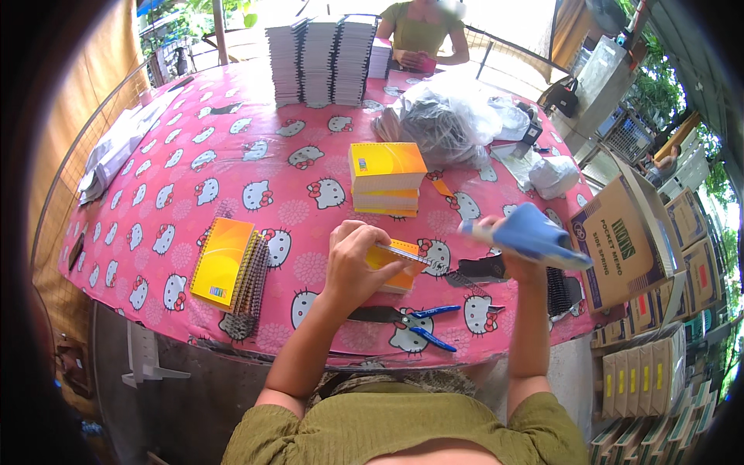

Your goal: The person threads wire coils through the punched edges of small yellow notebooks and uses a blue hand tool to crimp the ends of the wires.

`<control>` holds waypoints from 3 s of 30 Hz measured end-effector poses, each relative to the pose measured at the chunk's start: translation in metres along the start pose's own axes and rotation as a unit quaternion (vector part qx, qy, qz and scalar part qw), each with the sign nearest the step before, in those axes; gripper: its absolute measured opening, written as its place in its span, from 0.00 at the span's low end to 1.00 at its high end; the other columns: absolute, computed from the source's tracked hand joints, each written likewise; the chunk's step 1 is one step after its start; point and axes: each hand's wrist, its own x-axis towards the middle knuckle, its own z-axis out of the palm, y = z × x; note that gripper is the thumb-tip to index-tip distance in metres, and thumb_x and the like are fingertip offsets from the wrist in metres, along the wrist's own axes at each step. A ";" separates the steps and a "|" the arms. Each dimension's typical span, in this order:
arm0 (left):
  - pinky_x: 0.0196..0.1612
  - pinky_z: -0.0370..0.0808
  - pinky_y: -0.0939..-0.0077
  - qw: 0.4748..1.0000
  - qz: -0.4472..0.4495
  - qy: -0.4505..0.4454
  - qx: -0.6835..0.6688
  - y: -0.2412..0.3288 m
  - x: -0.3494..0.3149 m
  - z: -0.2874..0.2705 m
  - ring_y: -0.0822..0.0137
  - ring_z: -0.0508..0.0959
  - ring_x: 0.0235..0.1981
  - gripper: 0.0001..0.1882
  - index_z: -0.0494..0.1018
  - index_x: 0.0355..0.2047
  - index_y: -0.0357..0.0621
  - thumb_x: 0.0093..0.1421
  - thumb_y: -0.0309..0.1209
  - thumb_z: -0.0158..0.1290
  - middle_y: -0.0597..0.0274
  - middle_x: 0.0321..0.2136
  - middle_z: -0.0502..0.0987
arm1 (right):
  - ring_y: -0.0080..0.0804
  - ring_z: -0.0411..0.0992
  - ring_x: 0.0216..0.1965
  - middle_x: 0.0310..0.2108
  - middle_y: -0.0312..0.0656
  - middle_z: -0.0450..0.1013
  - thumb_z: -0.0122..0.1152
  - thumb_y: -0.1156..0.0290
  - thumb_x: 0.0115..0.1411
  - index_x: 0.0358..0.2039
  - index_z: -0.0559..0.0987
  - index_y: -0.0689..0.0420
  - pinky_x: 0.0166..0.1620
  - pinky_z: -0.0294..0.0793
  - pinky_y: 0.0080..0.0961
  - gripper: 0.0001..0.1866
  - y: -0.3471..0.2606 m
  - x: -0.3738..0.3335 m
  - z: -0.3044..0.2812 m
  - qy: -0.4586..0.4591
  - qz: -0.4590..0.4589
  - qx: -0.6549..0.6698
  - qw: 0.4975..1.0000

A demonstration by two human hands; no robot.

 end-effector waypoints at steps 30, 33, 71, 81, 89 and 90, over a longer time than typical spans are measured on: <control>0.43 0.78 0.82 0.854 -0.269 0.057 -0.441 -0.048 -0.021 -0.009 0.74 0.80 0.38 0.16 0.77 0.46 0.34 0.55 0.18 0.59 0.58 0.38 0.81 | 0.22 0.74 0.32 0.33 0.37 0.77 0.64 0.80 0.41 0.42 0.77 0.61 0.37 0.73 0.21 0.22 -0.036 0.080 0.087 -0.114 0.058 -0.024 0.991; 0.42 0.77 0.83 0.851 -0.277 0.048 -0.443 -0.046 -0.021 -0.015 0.75 0.80 0.38 0.15 0.77 0.45 0.34 0.56 0.18 0.59 0.59 0.37 0.82 | 0.30 0.76 0.34 0.32 0.45 0.77 0.62 0.78 0.43 0.42 0.77 0.61 0.39 0.74 0.27 0.21 -0.032 0.062 0.077 0.008 0.030 -0.250 0.968; 0.39 0.79 0.67 0.984 0.101 0.093 -0.112 0.032 -0.042 -0.025 0.62 0.81 0.29 0.10 0.75 0.28 0.39 0.48 0.17 0.64 0.57 0.27 0.80 | 0.32 0.75 0.39 0.38 0.45 0.78 0.66 0.59 0.58 0.44 0.78 0.63 0.41 0.74 0.32 0.21 -0.076 -0.084 0.125 -0.088 0.225 0.173 0.955; 0.45 0.65 0.65 0.974 0.034 -0.033 0.223 0.001 0.033 -0.226 0.68 0.71 0.33 0.18 0.72 0.52 0.39 0.66 0.35 0.47 0.59 0.28 0.74 | 0.50 0.65 0.56 0.53 0.52 0.68 0.69 0.64 0.52 0.44 0.78 0.60 0.57 0.63 0.43 0.20 -0.027 -0.102 0.060 0.097 0.057 -0.308 0.945; 0.68 0.28 0.46 0.880 -0.054 -0.361 0.305 -0.075 0.031 -0.191 0.57 0.51 0.69 0.32 0.51 0.68 0.48 0.69 0.52 0.33 0.55 0.65 0.59 | 0.50 0.70 0.44 0.40 0.51 0.71 0.69 0.66 0.52 0.37 0.78 0.64 0.49 0.69 0.40 0.17 0.044 -0.120 -0.075 0.249 0.208 -0.533 0.782; 0.68 0.28 0.45 0.890 -0.018 -0.315 0.328 -0.070 0.030 -0.189 0.56 0.49 0.69 0.33 0.49 0.68 0.49 0.69 0.52 0.33 0.56 0.65 0.59 | 0.49 0.71 0.43 0.39 0.50 0.71 0.68 0.66 0.52 0.37 0.78 0.64 0.48 0.70 0.40 0.17 0.048 -0.122 -0.075 0.230 0.233 -0.537 0.778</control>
